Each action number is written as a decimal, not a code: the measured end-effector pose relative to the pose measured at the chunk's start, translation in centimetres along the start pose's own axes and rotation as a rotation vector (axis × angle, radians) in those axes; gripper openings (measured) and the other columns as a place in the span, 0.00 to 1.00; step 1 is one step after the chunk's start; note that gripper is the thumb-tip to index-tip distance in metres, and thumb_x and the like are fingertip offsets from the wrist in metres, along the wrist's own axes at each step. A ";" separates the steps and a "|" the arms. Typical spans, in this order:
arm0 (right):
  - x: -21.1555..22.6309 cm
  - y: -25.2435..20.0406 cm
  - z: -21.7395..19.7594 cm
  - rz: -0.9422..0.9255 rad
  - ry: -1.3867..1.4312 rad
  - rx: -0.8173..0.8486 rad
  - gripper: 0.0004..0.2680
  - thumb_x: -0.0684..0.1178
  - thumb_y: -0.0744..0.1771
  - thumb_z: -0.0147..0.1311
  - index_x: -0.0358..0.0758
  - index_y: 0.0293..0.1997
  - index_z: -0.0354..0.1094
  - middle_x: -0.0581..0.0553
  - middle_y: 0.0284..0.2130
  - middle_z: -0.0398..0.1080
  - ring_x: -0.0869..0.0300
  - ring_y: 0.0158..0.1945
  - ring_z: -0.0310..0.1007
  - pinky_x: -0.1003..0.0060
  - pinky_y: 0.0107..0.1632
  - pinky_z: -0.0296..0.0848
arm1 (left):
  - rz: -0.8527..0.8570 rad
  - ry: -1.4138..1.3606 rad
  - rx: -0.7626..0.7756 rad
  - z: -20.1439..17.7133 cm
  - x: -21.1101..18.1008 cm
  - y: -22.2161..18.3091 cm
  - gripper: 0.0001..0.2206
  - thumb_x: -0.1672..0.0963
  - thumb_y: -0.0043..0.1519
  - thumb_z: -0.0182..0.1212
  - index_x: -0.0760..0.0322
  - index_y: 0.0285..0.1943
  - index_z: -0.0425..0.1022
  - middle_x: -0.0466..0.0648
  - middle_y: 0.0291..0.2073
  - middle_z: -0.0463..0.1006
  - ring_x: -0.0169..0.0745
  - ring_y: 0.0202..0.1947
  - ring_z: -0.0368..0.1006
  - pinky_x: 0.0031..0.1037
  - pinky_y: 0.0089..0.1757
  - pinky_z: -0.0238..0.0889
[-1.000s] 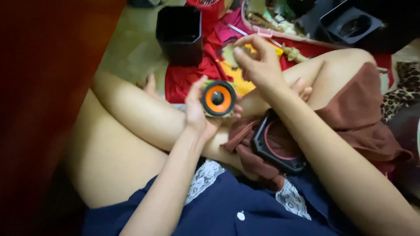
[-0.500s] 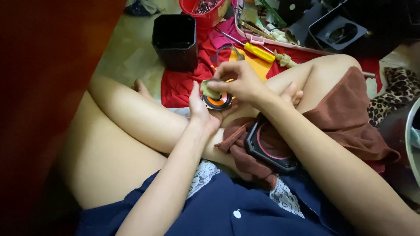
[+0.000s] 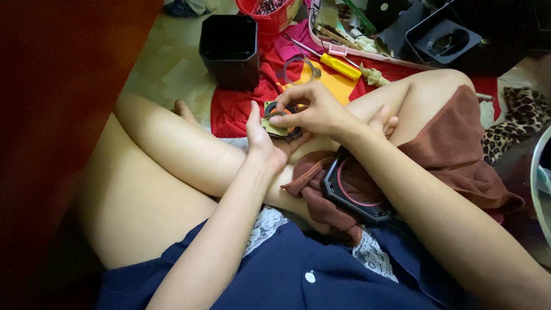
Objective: Scrubbing and wiping speaker components with a toothbrush and cloth before fitting them into a housing.
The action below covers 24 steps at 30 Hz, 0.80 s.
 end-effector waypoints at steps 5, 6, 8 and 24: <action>-0.6 0.2 -0.4 0.108 0.061 -0.090 0.06 0.42 0.56 0.63 0.40 0.28 0.70 0.50 0.25 0.70 0.69 0.32 0.71 0.73 0.34 0.71 | -0.038 0.020 0.039 0.2 0.2 0.1 0.29 0.38 0.50 0.44 0.52 0.52 0.66 0.57 0.49 0.66 0.71 0.50 0.62 0.59 0.45 0.58; -0.3 0.0 -0.3 0.108 0.061 -0.092 0.06 0.42 0.56 0.63 0.40 0.28 0.70 0.50 0.25 0.70 0.69 0.32 0.71 0.73 0.34 0.71 | -0.039 0.020 0.040 0.1 0.2 0.1 0.29 0.38 0.50 0.44 0.52 0.52 0.66 0.57 0.49 0.66 0.71 0.50 0.62 0.59 0.45 0.58; 0.6 -0.4 0.2 0.058 0.002 -0.001 0.08 0.42 0.53 0.66 0.41 0.27 0.70 0.53 0.26 0.71 0.71 0.35 0.68 0.74 0.39 0.69 | -0.009 -0.043 -0.020 -0.3 0.1 0.1 0.27 0.39 0.50 0.47 0.55 0.50 0.66 0.53 0.48 0.67 0.66 0.50 0.62 0.61 0.47 0.56; -0.3 -0.1 -1.0 0.201 0.036 -0.135 0.05 0.45 0.58 0.60 0.42 0.29 0.68 0.46 0.28 0.71 0.65 0.30 0.69 0.75 0.29 0.70 | -0.036 0.014 0.029 0.2 0.4 -0.3 0.30 0.39 0.50 0.46 0.57 0.52 0.63 0.61 0.47 0.65 0.76 0.46 0.62 0.59 0.45 0.59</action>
Point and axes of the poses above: each hand's wrist, its own y-axis towards the middle knuckle, its own z-axis out of the palm, x = y × z, the point moved 4 cm from there along y, towards the middle knuckle
